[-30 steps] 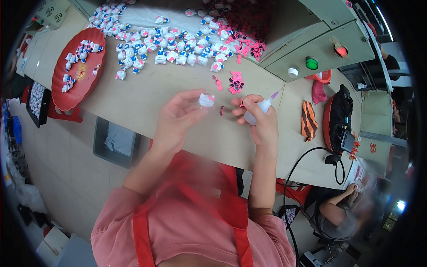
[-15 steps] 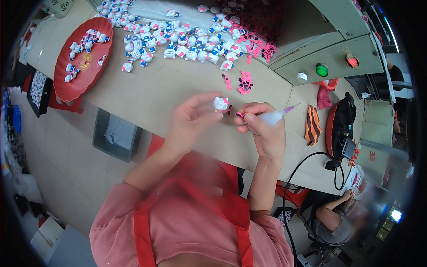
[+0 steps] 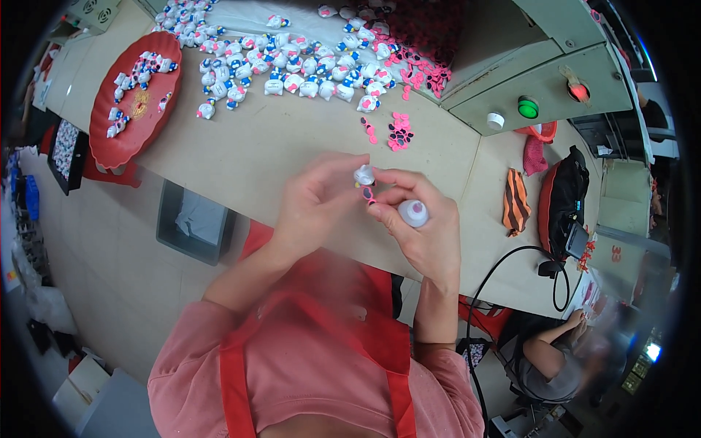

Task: The person assembles small white plastic toy heads and pink butterfly components by hand, using glue and tweezers to join the parts.

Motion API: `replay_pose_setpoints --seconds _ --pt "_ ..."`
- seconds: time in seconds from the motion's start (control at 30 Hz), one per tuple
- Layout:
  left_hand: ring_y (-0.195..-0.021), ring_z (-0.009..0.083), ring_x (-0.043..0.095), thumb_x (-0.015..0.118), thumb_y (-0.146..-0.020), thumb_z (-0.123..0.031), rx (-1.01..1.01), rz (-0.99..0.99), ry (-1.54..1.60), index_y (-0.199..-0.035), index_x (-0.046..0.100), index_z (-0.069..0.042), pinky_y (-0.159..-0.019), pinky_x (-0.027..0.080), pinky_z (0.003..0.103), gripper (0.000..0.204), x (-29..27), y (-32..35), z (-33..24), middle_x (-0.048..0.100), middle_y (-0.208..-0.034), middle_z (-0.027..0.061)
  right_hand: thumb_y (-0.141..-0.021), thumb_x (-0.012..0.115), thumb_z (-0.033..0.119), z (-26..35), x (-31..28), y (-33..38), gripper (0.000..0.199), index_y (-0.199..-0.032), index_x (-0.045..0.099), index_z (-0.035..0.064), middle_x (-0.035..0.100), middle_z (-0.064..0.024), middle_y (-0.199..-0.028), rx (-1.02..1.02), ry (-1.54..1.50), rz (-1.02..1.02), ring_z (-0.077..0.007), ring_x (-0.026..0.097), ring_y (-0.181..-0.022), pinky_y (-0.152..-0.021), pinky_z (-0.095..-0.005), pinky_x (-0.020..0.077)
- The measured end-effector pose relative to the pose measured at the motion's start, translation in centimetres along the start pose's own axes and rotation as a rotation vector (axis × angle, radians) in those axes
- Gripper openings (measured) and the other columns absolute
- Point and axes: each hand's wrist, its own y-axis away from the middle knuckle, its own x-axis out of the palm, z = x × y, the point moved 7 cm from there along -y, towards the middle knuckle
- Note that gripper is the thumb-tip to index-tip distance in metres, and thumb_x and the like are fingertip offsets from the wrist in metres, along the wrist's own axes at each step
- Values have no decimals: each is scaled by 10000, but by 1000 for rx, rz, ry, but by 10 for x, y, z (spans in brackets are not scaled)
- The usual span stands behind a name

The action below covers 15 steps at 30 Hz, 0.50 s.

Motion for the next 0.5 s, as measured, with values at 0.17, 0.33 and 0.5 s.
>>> replay_pose_setpoints --seconds 0.17,0.33,0.5 --pt "-982 157 560 523 -782 147 63 124 -166 -1098 557 55 -841 473 242 331 6 2 -11 513 -1091 96 -694 697 73 -5 -7 -6 272 -908 530 57 658 -100 -789 9 124 -40 -258 654 -708 -622 -314 501" --pt "-978 151 560 519 -775 158 71 197 -213 -1088 567 50 -827 468 232 335 5 2 -12 519 -1092 98 -693 696 79 -4 -10 -4 253 -888 537 52 658 -94 -790 23 158 -57 -264 651 -702 -612 -314 500" --pt "-965 200 563 586 -772 16 60 158 -120 -1044 605 -4 -820 453 299 274 7 3 -12 591 -1009 111 -722 686 -13 -2 -7 0 245 -885 504 0 635 -60 -743 76 217 -66 -88 600 -713 -653 -209 474"
